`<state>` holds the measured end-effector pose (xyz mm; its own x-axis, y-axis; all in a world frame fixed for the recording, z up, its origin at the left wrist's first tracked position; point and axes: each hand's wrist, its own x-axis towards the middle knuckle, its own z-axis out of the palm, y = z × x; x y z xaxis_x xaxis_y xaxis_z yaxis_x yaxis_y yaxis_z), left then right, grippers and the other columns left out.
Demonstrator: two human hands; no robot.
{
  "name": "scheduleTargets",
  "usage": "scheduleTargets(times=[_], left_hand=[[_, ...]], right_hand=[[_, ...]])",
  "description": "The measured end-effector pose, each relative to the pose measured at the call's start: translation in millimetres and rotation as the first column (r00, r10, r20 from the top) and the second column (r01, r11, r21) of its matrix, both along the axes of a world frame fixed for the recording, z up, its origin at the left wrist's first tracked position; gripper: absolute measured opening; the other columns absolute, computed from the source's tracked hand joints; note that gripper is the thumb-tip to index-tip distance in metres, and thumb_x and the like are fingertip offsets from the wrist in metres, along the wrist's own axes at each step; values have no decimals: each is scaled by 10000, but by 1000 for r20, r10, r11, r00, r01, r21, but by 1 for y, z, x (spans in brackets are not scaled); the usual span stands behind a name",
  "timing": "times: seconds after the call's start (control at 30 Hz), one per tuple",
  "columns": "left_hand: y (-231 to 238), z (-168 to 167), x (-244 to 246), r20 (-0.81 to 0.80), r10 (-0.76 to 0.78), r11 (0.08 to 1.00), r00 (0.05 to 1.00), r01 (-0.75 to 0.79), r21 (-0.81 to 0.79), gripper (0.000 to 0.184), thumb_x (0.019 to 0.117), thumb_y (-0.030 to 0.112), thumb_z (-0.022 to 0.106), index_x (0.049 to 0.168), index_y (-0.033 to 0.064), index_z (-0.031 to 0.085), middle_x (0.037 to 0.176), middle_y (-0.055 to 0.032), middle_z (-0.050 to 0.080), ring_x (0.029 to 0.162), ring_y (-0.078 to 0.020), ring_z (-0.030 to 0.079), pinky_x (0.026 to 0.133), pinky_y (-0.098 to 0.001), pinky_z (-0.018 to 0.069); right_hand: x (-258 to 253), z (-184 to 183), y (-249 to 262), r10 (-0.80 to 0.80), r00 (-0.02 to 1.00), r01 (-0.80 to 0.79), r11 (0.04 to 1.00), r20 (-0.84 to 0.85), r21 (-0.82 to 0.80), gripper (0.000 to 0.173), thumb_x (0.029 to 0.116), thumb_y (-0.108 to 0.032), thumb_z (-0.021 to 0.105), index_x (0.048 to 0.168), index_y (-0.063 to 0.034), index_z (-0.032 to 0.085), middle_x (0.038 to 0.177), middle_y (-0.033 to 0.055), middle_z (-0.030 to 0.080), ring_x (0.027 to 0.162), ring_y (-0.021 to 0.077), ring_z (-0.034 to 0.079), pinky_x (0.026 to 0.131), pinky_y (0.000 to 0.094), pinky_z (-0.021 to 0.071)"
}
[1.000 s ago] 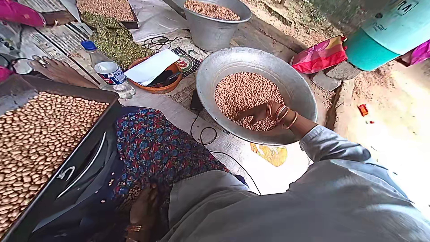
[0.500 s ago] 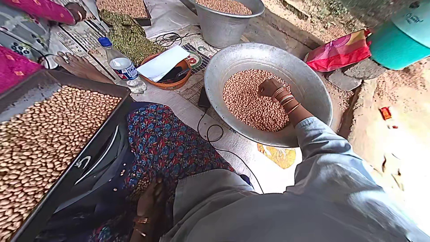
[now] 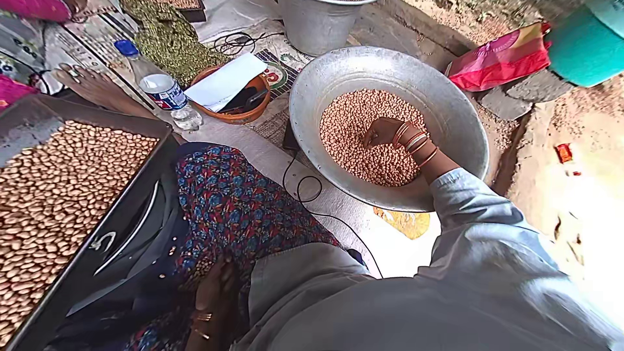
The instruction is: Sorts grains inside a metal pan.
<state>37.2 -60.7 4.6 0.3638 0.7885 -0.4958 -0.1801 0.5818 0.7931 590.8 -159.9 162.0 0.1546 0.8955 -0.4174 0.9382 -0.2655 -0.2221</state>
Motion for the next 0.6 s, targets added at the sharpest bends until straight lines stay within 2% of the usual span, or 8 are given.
scheduleTargets(times=[0.2,0.3,0.37,0.43,0.5,0.53,0.6], left_hand=[[0,-2,-1,43,3,1000,999,-3,1,487,1132,229,218,835,152,596,473,139,407,350,60,319,349,-99,265],[-2,5,2,83,16,999,996,-12,-45,503,1134,235,205,829,147,595,467,125,424,346,59,346,348,-94,283],[-3,7,3,92,26,998,995,-20,-65,498,1136,229,207,835,140,593,471,120,427,351,55,355,352,-95,292],[-2,5,2,95,22,998,995,-16,-63,494,1135,226,201,847,140,593,472,120,420,353,54,354,352,-97,292],[-1,3,1,109,14,998,994,-8,-56,501,1136,235,201,855,140,605,468,119,422,350,54,352,352,-99,294],[-1,3,1,107,8,999,994,-2,-48,500,1136,240,200,860,145,607,466,123,423,349,56,350,351,-99,294],[-1,3,0,83,1,999,997,3,-40,489,1138,244,202,862,150,596,468,131,413,348,55,343,352,-98,291]], right_hand=[[-12,-2,4,-47,985,59,996,166,-67,168,945,-282,731,1057,-181,805,1022,131,760,996,387,702,867,665,502],[-16,-7,8,-31,980,54,992,195,-113,159,934,-265,744,1025,-142,785,996,157,744,977,403,691,831,668,490],[-15,-10,8,14,980,12,992,199,-128,148,925,-262,741,1005,-142,776,961,144,739,941,386,695,798,650,502],[-12,-13,8,38,990,-22,993,138,-112,141,915,-243,746,971,-114,754,912,140,720,895,370,685,777,640,498],[-7,-11,6,-23,1000,23,1000,10,-18,174,922,-196,743,1024,-56,732,934,157,713,895,347,678,819,608,497],[-6,-8,5,-104,991,109,992,-79,57,200,935,-149,730,1084,-19,701,956,172,706,890,331,674,835,575,504],[-3,-9,5,-248,922,323,916,-297,238,148,919,-9,646,1061,25,622,885,153,644,730,239,620,698,449,521]])
